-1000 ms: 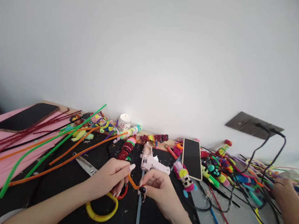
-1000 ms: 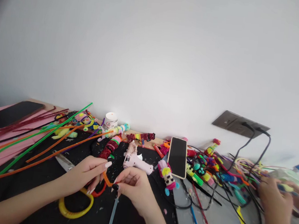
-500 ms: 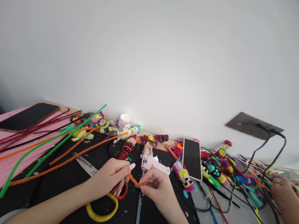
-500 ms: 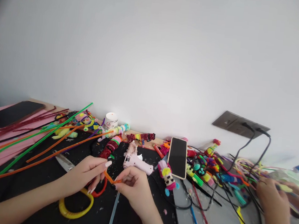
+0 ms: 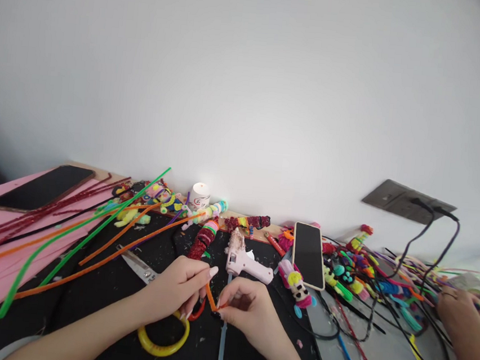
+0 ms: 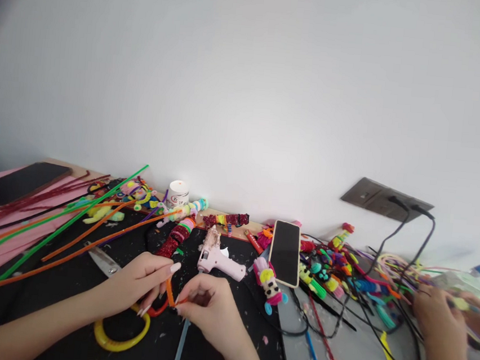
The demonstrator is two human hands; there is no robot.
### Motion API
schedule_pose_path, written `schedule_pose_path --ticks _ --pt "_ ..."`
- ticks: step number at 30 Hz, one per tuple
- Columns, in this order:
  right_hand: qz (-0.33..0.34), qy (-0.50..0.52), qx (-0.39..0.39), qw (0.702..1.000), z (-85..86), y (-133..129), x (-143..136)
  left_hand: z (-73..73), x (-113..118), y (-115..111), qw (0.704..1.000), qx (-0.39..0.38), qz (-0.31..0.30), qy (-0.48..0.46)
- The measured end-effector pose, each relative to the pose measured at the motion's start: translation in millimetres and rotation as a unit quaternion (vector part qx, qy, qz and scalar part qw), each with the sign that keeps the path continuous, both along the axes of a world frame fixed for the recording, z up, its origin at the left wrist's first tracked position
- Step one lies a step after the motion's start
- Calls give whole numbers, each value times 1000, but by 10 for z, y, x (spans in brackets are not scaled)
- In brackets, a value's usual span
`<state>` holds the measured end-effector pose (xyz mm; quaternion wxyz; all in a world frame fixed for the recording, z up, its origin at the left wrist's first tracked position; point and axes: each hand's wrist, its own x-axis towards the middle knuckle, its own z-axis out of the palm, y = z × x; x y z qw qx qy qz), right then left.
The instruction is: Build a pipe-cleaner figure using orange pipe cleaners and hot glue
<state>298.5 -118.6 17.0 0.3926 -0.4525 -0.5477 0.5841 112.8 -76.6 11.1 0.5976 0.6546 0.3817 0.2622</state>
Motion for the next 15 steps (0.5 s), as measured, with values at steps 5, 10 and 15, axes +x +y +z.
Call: schedule_pose_path --ticks 5,10,15 --pt "-32 4 1 999 -14 32 8 -8 -5 4 1000 0 9 -6" --pt "-21 17 6 1000 -3 44 18 0 -3 2 1000 -1 -4 -8" --pt "2 19 3 1000 -3 27 32 9 -5 -7 1000 2 -14 -3"
